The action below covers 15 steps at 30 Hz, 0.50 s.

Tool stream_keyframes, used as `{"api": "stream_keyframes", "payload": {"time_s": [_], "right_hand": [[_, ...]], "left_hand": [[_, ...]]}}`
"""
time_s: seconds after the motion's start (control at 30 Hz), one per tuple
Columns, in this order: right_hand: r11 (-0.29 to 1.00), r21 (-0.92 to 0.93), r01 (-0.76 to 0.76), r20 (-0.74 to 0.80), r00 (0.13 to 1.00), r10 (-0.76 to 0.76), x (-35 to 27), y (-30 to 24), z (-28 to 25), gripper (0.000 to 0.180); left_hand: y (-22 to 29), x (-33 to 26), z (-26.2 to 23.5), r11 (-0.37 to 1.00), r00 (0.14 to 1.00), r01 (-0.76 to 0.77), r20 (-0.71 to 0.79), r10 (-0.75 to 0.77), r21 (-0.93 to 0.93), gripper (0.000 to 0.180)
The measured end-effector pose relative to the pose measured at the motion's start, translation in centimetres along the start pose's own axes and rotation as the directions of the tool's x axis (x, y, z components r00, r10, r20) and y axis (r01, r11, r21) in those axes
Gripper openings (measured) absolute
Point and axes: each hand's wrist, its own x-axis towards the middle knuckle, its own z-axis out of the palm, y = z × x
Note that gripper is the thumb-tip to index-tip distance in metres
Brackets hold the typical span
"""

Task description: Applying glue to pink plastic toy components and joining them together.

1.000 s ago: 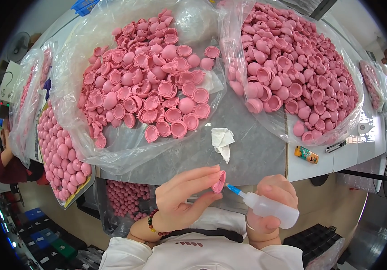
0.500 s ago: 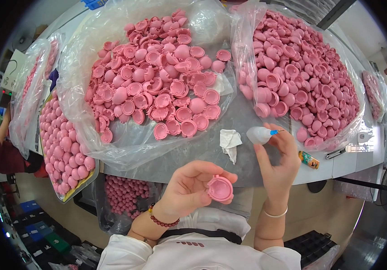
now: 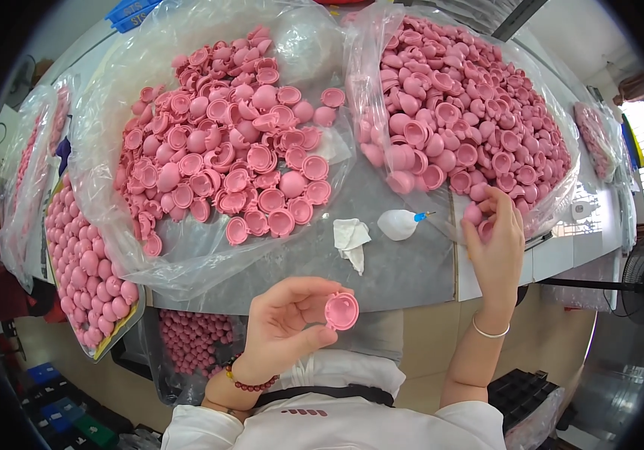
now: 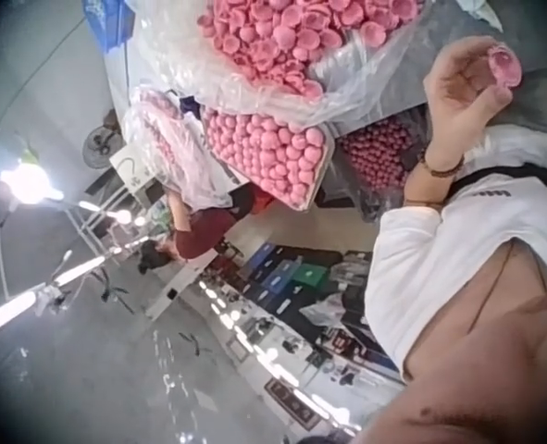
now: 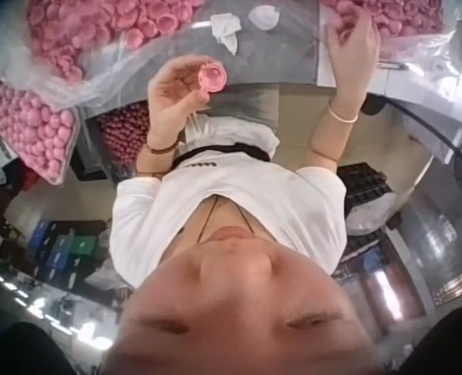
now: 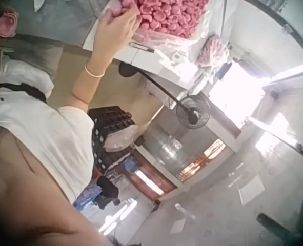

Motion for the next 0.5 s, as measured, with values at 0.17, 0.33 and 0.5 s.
{"api": "stream_keyframes", "payload": {"time_s": [0.17, 0.33, 0.5], "right_hand": [[0.983, -0.151, 0.108, -0.088, 0.989, -0.122, -0.2, 0.4, 0.7, 0.034], [0.993, 0.013, 0.115, -0.135, 0.984, -0.113, -1.0, 0.0, 0.5, 0.032], [0.865, 0.393, 0.311, -0.083, 0.949, -0.304, -4.4, -2.8, 0.2, 0.04]], "left_hand": [[0.0, -0.1, -0.3, 1.0, 1.0, -0.013, 0.012, 0.012, 0.022, 0.05], [-0.1, -0.3, -0.9, 1.0, 1.0, -0.001, 0.018, 0.001, -0.019, 0.048], [0.0, -0.4, -1.0, 0.998, 0.998, 0.048, 0.036, -0.047, -0.03, 0.045]]}}
